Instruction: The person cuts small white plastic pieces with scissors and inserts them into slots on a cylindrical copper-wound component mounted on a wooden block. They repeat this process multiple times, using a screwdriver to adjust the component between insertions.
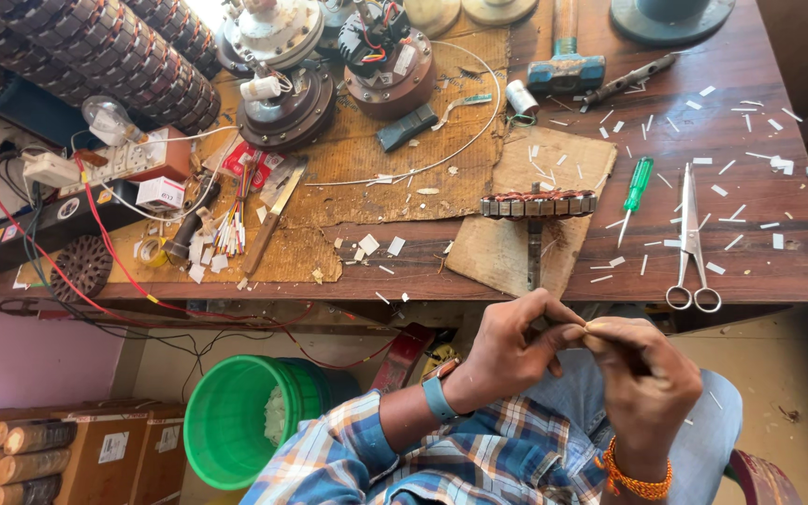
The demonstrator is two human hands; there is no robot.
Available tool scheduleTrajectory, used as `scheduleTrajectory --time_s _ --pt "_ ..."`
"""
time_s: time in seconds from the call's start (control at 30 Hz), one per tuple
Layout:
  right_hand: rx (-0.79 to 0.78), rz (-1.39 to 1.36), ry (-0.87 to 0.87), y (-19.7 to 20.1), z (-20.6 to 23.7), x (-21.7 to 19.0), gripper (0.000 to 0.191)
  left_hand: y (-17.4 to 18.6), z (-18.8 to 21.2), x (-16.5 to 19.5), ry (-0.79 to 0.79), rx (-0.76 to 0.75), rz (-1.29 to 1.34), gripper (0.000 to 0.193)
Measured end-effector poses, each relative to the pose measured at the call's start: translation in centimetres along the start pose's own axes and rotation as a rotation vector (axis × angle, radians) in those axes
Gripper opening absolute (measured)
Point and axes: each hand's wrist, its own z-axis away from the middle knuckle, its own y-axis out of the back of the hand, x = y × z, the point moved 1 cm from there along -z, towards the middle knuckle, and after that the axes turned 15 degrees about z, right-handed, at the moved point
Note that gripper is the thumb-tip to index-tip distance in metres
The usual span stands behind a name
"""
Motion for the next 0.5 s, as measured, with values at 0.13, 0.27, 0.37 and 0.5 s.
scheduleTrajectory --time_s 0.13,0.27,0.37,0.5 --pt "-0.057 -0.229 -0.203 0.1 0.2 0.1 0.016 -0.5 0.0 1.0 -0.246 -0.009 -0.221 0.010" --pt "-0.098 -0.217 -0.319 -0.1 0.0 -0.1 0.015 -0.3 -0.1 0.9 -0.405 -0.001 -0.342 0.015" --pt "-0.048 -0.153 -0.339 -1.1 0.4 -0.5 0.014 0.0 -0.1 0.6 -0.410 0.006 -0.397 0.016" --pt "-0.038 -0.179 -0.314 -2.2 0.5 -0.3 0.014 0.4 -0.3 0.3 -0.426 0.003 -0.438 0.015"
